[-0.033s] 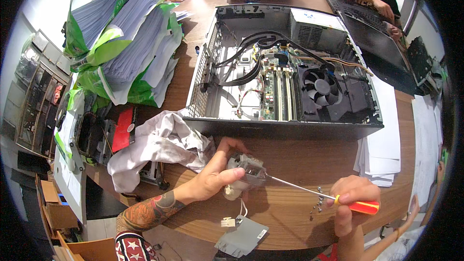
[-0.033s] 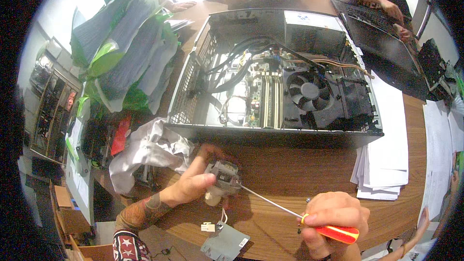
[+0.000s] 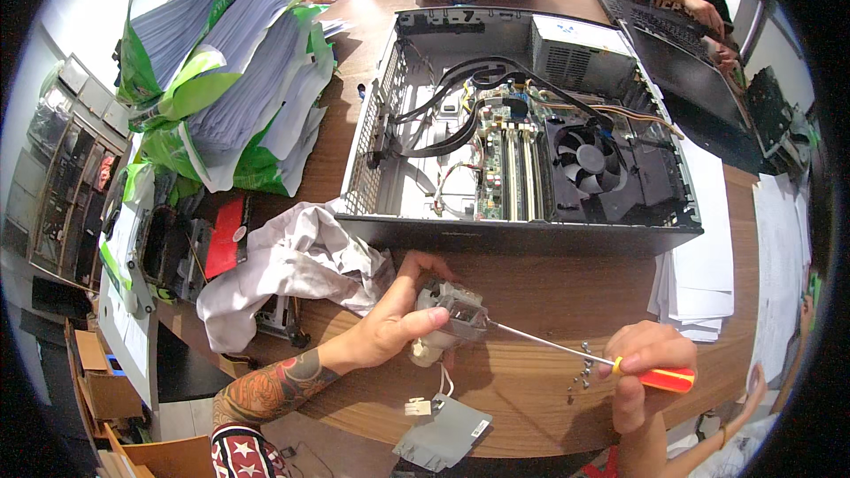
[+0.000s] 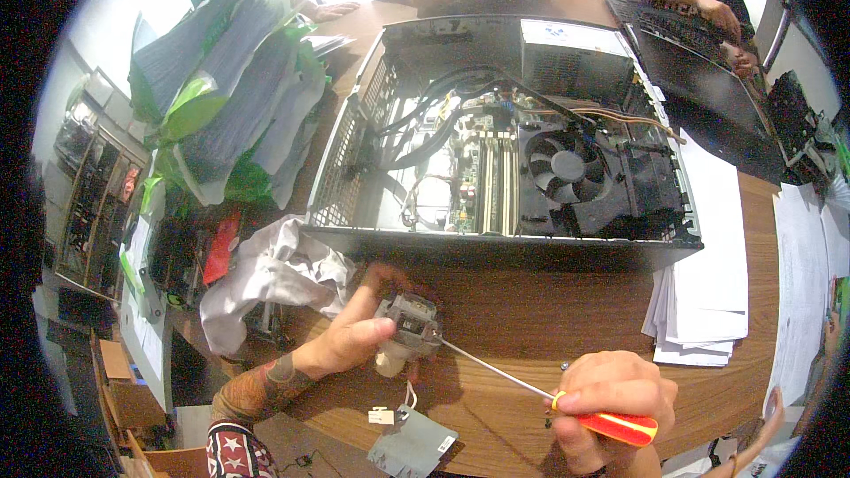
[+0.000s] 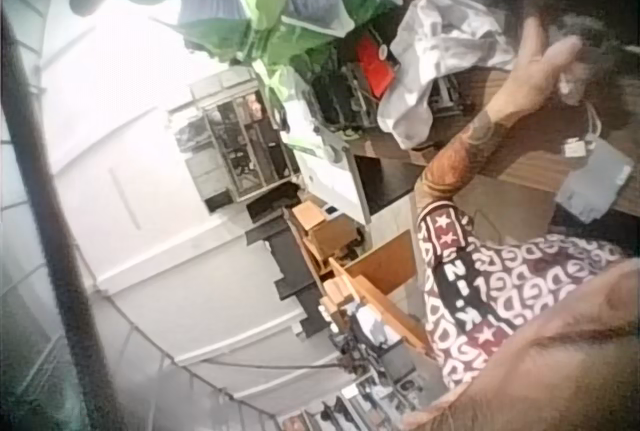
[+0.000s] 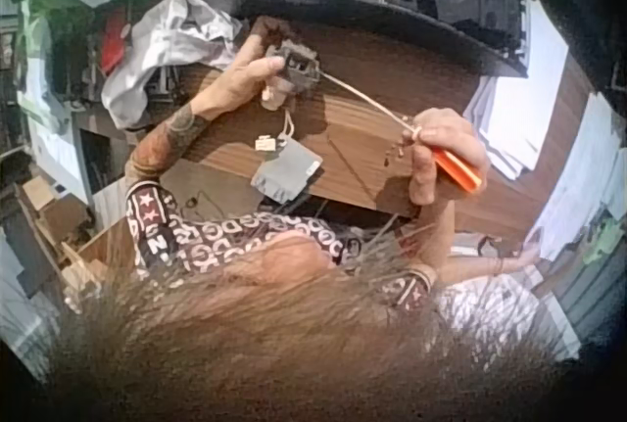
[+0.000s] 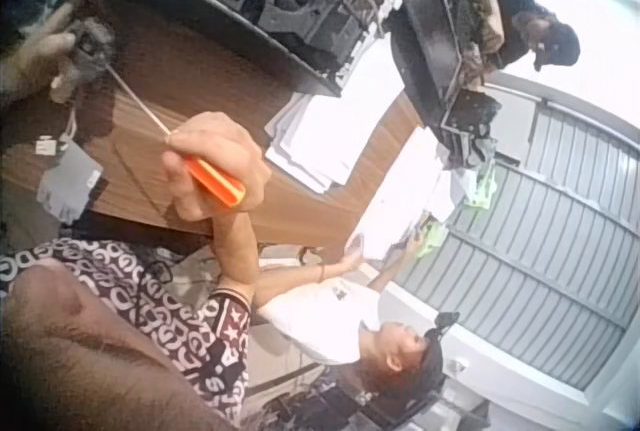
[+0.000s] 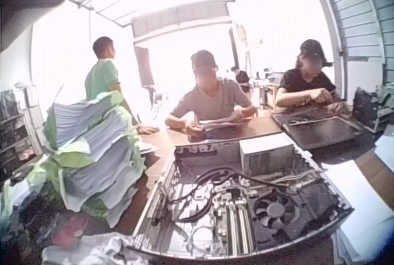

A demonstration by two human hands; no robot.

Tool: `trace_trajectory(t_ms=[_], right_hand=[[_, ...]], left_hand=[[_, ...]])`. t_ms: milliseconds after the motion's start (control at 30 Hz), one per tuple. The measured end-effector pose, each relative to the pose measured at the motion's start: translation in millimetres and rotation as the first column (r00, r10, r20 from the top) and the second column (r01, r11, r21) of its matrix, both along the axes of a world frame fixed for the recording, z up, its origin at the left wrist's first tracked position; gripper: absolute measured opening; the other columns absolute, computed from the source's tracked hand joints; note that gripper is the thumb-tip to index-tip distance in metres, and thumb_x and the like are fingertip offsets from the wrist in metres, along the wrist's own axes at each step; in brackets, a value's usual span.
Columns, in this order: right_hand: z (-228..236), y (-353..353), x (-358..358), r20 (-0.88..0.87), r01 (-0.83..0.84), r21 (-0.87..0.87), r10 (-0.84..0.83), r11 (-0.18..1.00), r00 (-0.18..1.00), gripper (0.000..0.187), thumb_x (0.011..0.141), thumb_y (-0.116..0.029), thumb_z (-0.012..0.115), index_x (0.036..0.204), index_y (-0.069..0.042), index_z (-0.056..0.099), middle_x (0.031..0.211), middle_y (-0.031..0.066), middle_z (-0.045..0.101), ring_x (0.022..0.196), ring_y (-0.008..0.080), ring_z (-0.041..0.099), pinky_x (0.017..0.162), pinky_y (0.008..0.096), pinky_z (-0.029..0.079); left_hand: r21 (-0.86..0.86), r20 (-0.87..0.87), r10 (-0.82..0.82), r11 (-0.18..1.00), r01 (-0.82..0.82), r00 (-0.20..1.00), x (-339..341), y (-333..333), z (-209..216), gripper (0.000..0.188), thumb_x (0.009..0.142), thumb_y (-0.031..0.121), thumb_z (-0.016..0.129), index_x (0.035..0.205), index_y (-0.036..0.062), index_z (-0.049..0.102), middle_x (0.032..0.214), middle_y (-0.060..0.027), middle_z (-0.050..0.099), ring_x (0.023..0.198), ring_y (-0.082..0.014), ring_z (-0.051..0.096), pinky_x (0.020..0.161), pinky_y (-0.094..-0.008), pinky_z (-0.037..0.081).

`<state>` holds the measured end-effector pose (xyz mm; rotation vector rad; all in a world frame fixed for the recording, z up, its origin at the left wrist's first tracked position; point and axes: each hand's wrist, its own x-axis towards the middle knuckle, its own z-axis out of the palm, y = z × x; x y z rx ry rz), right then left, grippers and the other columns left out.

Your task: The person disassembles a small component housing, removing screws with a screwdriver and separating its casing parts by hand.

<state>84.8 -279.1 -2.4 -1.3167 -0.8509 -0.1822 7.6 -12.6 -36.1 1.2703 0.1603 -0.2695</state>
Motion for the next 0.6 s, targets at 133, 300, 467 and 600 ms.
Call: trace_trajectory(t_ms=[133,300,467,600], right_hand=[[-0.2,-1.2,3.7,0.038,-0.052,-0.029,0.053,0.998,0.998,0.021,0.088,-0.019,0.065,0.094,-0.005,0.05,0.075,0.0055,0.054,0.059,0.0119,0.053,0.053,0.0236,0.044],[0.6,-0.6,-0.5,0.017,-0.031,-0.053,0.032,0.998,0.999,0.021,0.088,-0.019,0.065,0.094,-0.005,0.05,0.076,0.0056,0.054,0.059,0.012,0.053,0.054,0.0237,0.044],[-1.1,-1.1,-0.3,0.012,-0.016,-0.049,0.016,0.999,1.0,0.022,0.088,-0.02,0.064,0.093,-0.005,0.049,0.076,0.0053,0.053,0.059,0.0119,0.052,0.053,0.0237,0.043],[1.2,-0.5,2.7,0.017,-0.02,-0.036,0.021,0.999,1.0,0.021,0.088,-0.02,0.064,0.093,-0.005,0.049,0.075,0.0051,0.052,0.059,0.0118,0.051,0.053,0.0235,0.042]], left_hand=[[0.033,-0.008,0.003,0.999,-0.003,1.0,1.9,-1.0,4.2,0.062,0.081,0.038,0.063,0.124,0.009,0.028,0.116,-0.0176,0.05,0.103,-0.0238,0.055,0.085,-0.0374,0.048],[0.064,-0.027,0.014,0.998,-0.012,1.0,1.6,-3.0,8.7,0.061,0.081,0.036,0.061,0.124,0.008,0.028,0.115,-0.0171,0.05,0.103,-0.023,0.055,0.085,-0.0369,0.048],[0.109,0.009,0.011,0.994,-0.012,1.0,1.7,-2.7,9.3,0.062,0.08,0.037,0.061,0.124,0.0071,0.028,0.113,-0.0157,0.049,0.101,-0.0218,0.054,0.085,-0.0357,0.047],[0.111,-0.005,0.009,0.994,-0.008,1.0,1.3,-2.4,10.1,0.064,0.079,0.039,0.061,0.124,0.007,0.029,0.112,-0.0142,0.048,0.103,-0.0213,0.051,0.09,-0.035,0.043]])
